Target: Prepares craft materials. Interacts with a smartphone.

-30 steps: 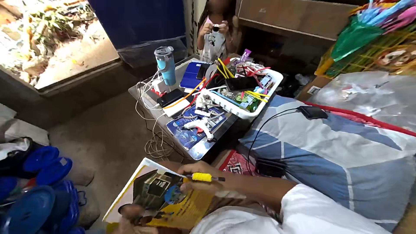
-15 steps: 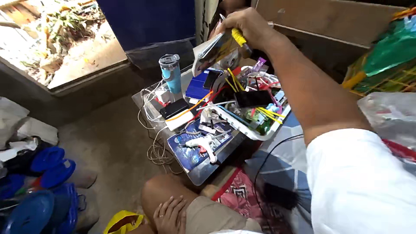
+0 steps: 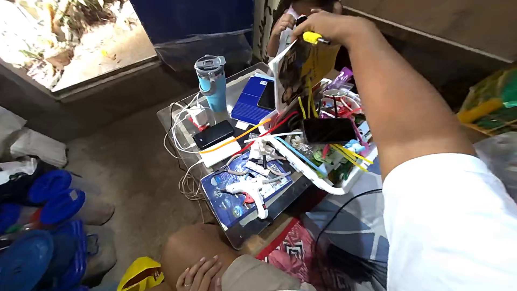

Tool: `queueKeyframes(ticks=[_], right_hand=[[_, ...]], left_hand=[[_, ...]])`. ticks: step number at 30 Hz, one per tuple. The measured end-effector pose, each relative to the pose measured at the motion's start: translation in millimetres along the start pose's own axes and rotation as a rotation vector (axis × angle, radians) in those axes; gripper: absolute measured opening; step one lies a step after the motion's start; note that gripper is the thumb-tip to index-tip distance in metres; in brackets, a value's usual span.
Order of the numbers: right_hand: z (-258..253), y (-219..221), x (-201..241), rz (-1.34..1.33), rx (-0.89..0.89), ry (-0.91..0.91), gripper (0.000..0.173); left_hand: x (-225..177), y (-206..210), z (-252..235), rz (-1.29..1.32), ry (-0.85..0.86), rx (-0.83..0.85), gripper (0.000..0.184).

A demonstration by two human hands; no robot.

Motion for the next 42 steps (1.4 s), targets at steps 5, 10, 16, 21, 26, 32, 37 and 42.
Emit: queueKeyframes(ticks=[5, 10, 16, 21, 26, 32, 37, 42], right_hand=[[-5, 51, 0, 0.117, 0.244, -0.095, 0.031], [-22, 98, -45, 0.291, 0.356, -0.409, 0.028], [2, 59, -47, -0.057, 0.153, -0.344, 0.032], [56, 34, -63, 0.085, -0.018, -0.183, 0.030], [93, 56, -115, 0.374, 0.044, 0.335, 0.029], [114, 97, -151, 0.124, 0.017, 0.518, 0.040], [154, 105, -106, 0.129, -0.243, 0.449, 0.050], [241, 158, -7, -0.004, -0.206, 0.081, 0.034]], left_hand=[[-3, 3, -5, 0.002, 0.011, 0.017, 0.047], [-4, 4, -6, -0.011, 0.005, 0.042, 0.047], [-7, 3, -10, 0.001, 0.012, 0.040, 0.044], [-7, 6, -12, 0.005, 0.042, 0.002, 0.044], [-10, 3, -8, 0.033, 0.062, -0.066, 0.046], [-12, 1, -4, 0.089, 0.073, -0.068, 0.043], [-13, -4, 3, 0.139, 0.070, -0.089, 0.039], [-8, -4, 9, 0.184, 0.066, -0.096, 0.037]])
Point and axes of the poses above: each hand's wrist, its own z-axis away from the middle knuckle, its own y-axis out of the palm, x = y × z, the point moved 6 cm from there along -z, towards the middle knuckle, and after that the axes turned 11 degrees about y, right-handed, at the moved point
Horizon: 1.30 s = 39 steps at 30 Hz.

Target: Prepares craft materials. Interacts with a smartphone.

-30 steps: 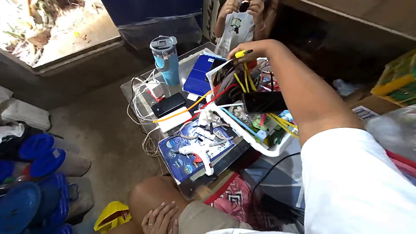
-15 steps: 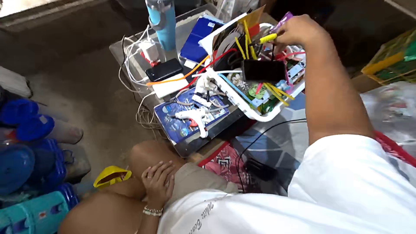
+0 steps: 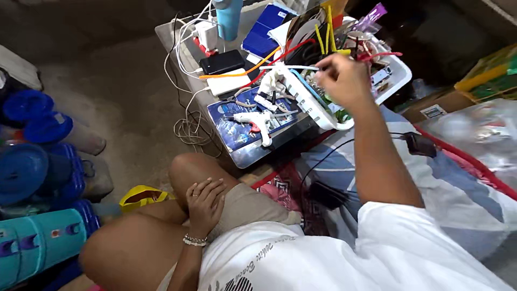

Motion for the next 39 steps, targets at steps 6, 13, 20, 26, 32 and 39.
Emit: queueKeyframes(ticks=[6, 13, 20, 26, 32, 39], right_hand=[[113, 98, 24, -0.072, 0.407, -0.182, 0.020], [137, 114, 26, -0.040, 0.634, -0.181, 0.026], [145, 113, 36, 0.005, 0.674, -0.187, 0.029], [204, 156, 38, 0.049, 0.970, -0.158, 0.023], [258, 219, -13, 0.196, 1.073, 0.242, 0.048], [281, 282, -109, 0.197, 1.259, 0.296, 0.038]], left_hand=[[1, -1, 0, 0.026, 0.035, -0.006, 0.039], [-6, 1, -4, 0.052, 0.096, -0.019, 0.039], [-14, 4, -12, 0.055, 0.144, -0.010, 0.040], [-16, 5, -14, 0.027, 0.178, -0.014, 0.042], [-18, 4, -13, 0.011, 0.181, -0.023, 0.043], [-22, 2, -10, 0.009, 0.176, -0.017, 0.043]])
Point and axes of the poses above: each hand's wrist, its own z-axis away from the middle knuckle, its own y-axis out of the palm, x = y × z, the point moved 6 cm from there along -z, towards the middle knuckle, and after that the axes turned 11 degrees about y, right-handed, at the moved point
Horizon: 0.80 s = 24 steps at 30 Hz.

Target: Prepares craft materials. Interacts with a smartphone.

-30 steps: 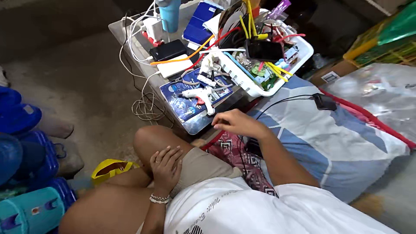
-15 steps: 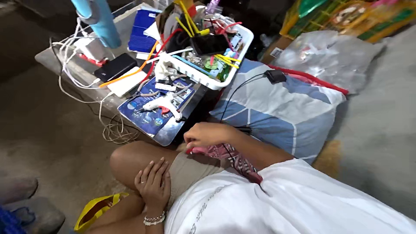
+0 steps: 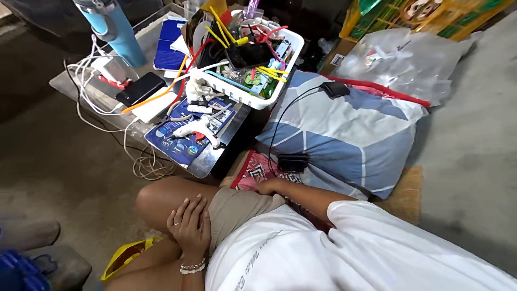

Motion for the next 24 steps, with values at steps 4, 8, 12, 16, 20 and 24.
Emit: queueKeyframes(ticks=[4, 8, 12, 16, 20, 24], right_hand=[[-11, 6, -7, -0.050, 0.005, -0.075, 0.036], [-14, 8, -9, -0.087, 0.000, -0.092, 0.034], [-17, 9, -12, -0.057, -0.022, -0.110, 0.033], [4, 0, 0, 0.051, -0.063, -0.114, 0.033], [97, -75, 30, -0.061, -0.162, -0.393, 0.034], [190, -199, 20, -0.172, -0.676, -0.696, 0.026]], left_hand=[[-1, 0, 0, 0.009, 0.001, -0.003, 0.043], [-5, 1, -2, 0.025, 0.007, 0.008, 0.042], [-6, 4, -3, 0.029, 0.016, 0.015, 0.041], [-9, 4, -3, 0.028, 0.018, 0.025, 0.042], [-9, 9, 1, -0.046, -0.014, 0.096, 0.049], [3, 5, 13, -0.133, -0.227, 0.072, 0.071]])
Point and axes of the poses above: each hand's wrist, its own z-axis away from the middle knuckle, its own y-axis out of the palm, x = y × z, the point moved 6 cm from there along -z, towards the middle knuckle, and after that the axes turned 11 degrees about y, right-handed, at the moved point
